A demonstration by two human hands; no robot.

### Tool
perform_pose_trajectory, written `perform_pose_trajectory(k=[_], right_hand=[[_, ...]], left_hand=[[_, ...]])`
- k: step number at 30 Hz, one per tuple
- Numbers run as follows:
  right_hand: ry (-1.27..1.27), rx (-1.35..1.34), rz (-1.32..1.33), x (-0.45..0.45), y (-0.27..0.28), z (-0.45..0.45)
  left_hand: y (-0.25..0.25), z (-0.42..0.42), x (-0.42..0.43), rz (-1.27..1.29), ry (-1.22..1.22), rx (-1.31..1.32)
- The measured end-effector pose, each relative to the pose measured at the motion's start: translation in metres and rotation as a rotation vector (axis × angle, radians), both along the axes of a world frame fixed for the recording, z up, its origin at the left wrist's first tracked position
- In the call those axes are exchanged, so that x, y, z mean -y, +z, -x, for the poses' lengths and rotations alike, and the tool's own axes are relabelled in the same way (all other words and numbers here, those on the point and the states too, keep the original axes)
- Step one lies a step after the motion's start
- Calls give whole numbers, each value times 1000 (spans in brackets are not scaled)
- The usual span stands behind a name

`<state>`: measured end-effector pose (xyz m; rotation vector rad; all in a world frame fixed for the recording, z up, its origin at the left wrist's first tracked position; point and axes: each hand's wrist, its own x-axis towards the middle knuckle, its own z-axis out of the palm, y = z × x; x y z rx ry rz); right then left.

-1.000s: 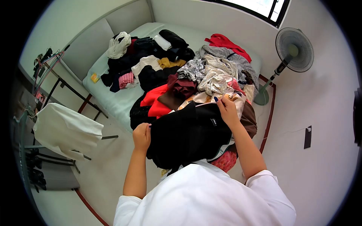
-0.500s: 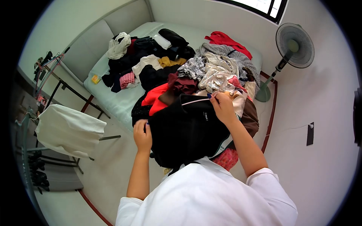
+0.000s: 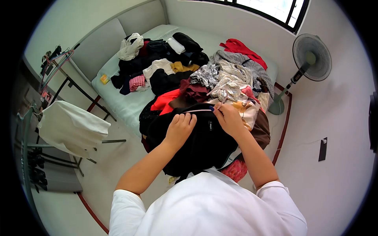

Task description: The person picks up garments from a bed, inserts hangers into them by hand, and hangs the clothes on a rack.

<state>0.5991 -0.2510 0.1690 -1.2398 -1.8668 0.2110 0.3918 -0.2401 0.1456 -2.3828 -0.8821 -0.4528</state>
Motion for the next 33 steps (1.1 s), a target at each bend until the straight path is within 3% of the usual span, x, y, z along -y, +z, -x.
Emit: perform_pose_trajectory(k=[3, 6, 8, 9, 11, 12, 15, 19, 21, 27, 30, 33], right_hand=[[-16, -4, 21, 2, 2, -3], [-28, -6, -27, -2, -5, -2], [-59, -12, 9, -2, -4, -1], [-87, -16, 50, -2, -4, -1], [-81, -3, 87, -3, -5, 0], [-73, 12, 124, -3, -4, 1], [-59, 49, 146, -4, 0, 11], [3, 153, 168, -9, 4, 9], [73, 218, 185, -8, 5, 2], [50, 179, 231, -6, 9, -13], [95, 109, 206, -6, 14, -14], [80, 76, 140, -7, 16, -15]], left_hand=[[6, 1, 2, 69, 130, -109], [19, 5, 1, 239, -32, -173], [37, 5, 7, 504, -353, 198], [39, 5, 7, 505, -354, 197], [43, 5, 7, 910, -559, 485], [47, 6, 9, 909, -558, 488], [58, 2, 17, 910, -359, 170], [41, -10, 15, 743, -491, 363], [42, -4, 10, 724, -416, 338], [30, 26, -29, 512, -172, 903], [9, 62, -56, 875, -90, 677], [-1, 72, -52, 947, -78, 693]])
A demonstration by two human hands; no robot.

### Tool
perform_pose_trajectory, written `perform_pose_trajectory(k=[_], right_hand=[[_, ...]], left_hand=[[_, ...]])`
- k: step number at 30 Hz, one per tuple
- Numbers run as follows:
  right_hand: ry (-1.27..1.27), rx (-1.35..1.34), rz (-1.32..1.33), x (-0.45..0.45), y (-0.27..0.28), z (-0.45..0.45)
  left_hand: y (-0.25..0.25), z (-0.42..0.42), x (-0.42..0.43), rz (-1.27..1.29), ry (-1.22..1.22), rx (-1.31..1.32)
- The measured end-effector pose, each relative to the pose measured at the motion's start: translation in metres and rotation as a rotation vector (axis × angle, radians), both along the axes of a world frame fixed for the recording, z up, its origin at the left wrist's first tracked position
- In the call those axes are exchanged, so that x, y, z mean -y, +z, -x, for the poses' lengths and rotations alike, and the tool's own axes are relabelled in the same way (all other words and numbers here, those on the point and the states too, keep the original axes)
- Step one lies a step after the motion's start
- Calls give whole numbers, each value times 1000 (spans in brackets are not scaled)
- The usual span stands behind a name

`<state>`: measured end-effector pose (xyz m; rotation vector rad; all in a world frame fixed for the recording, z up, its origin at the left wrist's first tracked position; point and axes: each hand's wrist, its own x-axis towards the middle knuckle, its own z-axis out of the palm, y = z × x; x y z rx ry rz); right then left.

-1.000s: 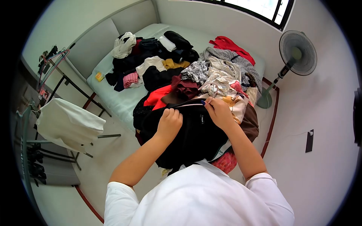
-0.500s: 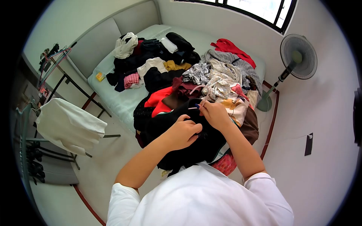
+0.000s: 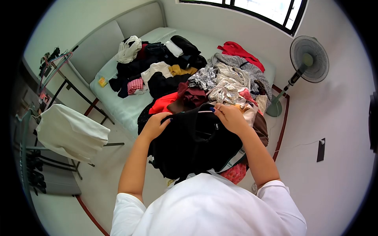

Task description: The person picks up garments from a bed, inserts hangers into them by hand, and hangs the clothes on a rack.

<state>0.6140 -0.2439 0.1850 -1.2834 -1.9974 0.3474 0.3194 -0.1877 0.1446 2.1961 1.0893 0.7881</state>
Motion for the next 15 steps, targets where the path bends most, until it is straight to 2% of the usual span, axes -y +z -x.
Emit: perform_pose_trajectory(k=[5, 7, 8, 11, 12, 14, 15], right_hand=[[-1, -36, 45, -6, 1, -4], [-1, -61, 36, -6, 0, -4], [0, -88, 27, -6, -1, -4], [92, -118, 56, -3, -2, -6], [99, -119, 60, 0, 1, -6], [165, -41, 95, 7, 11, -4], [174, -56, 106, 10, 14, -4]], left_hand=[[-3, 5, 10, -66, -27, 69], [-6, 14, 10, 112, -34, 159], [-6, 20, 9, 114, -31, 161], [-7, 41, 5, 524, -78, 296], [-7, 46, 4, 526, -70, 297], [-4, 54, 3, 817, 11, 387], [0, 55, 5, 799, -96, 195]])
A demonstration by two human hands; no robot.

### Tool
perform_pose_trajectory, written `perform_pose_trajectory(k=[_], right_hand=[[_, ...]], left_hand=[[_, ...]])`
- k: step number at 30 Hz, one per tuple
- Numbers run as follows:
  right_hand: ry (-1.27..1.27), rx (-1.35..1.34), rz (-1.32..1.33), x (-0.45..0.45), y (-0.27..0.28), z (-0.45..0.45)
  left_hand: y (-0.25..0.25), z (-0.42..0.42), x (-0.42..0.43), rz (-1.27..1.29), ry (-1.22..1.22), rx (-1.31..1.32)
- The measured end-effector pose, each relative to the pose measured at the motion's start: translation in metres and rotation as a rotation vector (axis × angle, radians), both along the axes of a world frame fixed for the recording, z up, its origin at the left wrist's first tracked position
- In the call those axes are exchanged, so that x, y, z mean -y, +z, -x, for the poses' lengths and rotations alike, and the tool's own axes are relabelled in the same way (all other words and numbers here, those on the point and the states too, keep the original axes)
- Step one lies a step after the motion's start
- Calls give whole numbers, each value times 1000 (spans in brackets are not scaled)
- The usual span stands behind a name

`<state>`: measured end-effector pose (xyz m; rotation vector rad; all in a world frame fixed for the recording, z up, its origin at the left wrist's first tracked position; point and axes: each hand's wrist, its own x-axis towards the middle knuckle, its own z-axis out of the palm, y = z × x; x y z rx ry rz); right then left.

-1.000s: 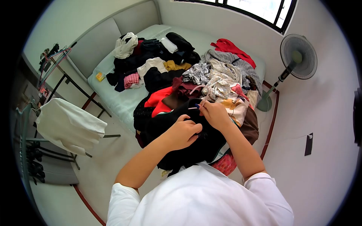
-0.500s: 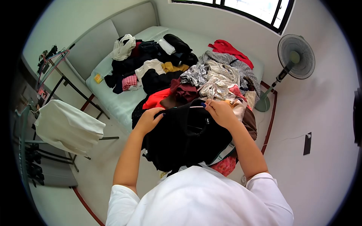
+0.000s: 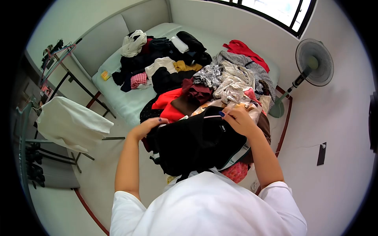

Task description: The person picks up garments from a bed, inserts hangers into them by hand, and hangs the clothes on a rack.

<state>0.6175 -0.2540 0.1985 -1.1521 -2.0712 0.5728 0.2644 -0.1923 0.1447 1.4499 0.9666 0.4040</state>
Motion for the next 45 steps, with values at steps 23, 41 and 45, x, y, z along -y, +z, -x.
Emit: perform_pose_trajectory(k=[23, 41, 45], right_hand=[[-162, -171, 20, -7, -24, 17], [125, -94, 122, -9, 25, 36], [184, -77, 162, -9, 21, 43]], left_hand=[[57, -17, 47, -964, 428, 12], [33, -31, 57, -1177, 221, -339], [45, -49, 68, -1189, 170, -300]])
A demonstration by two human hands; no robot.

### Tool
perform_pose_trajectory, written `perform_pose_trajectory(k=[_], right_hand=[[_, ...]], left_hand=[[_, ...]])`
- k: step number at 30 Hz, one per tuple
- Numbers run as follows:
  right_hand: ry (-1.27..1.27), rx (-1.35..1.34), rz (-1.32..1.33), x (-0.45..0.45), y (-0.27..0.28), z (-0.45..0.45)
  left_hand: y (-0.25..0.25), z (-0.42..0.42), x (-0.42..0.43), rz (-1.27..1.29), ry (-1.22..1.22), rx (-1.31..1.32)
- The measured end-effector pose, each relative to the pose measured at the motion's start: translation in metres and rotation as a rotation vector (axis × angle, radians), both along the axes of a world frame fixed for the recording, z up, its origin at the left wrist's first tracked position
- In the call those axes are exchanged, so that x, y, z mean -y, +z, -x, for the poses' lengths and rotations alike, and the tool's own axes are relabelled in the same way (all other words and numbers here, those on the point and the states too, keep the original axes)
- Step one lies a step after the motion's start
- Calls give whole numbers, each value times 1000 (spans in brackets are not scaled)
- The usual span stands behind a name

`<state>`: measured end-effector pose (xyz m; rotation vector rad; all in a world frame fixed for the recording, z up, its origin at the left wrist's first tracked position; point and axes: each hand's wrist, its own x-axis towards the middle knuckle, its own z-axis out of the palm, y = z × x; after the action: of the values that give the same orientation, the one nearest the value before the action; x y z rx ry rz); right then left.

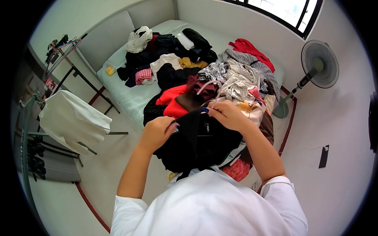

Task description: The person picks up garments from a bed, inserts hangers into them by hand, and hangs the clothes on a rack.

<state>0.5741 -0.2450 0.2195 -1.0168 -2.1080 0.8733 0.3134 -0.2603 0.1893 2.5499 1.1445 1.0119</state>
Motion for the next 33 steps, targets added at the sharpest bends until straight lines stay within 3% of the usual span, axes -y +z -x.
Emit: perform_pose_trajectory(k=[2, 4, 6, 8, 10, 14, 18, 20, 22, 24, 26, 30, 33], right_hand=[[-16, -79, -79, -1, -2, 4], [-26, 30, 8, 2, 8, -2], [-197, -116, -335, 7, 10, -7], [-432, -21, -469, 8, -1, -34], [-545, 22, -329, 18, -17, -48], [-579, 185, -585, 36, -64, -37], [-716, 201, -635, 36, -89, -9], [-803, 154, -383, 31, -94, 5], [-777, 113, -356, 28, -92, 10], [-660, -129, -153, 22, -84, 13], [-618, -107, -206, 13, -82, -1], [-143, -351, 177, -1, -61, -40], [-39, -387, 352, -11, -35, -55]], left_hand=[[4, -4, 5, 77, 62, -65], [6, -2, 7, 147, 127, -128], [4, 12, 6, 161, 226, 5], [-1, 28, 2, 157, 248, 109], [-3, 47, -2, 149, 374, 160], [-2, 70, -6, 98, 449, 200], [2, 76, -8, 52, 398, 366], [10, 78, -5, 68, 393, 447], [18, 83, 0, 73, 403, 421], [22, 99, 3, 18, 457, 413], [19, 119, 6, -4, 507, 403], [7, 151, 23, -18, 568, 294], [3, 156, 37, 67, 468, 259]])
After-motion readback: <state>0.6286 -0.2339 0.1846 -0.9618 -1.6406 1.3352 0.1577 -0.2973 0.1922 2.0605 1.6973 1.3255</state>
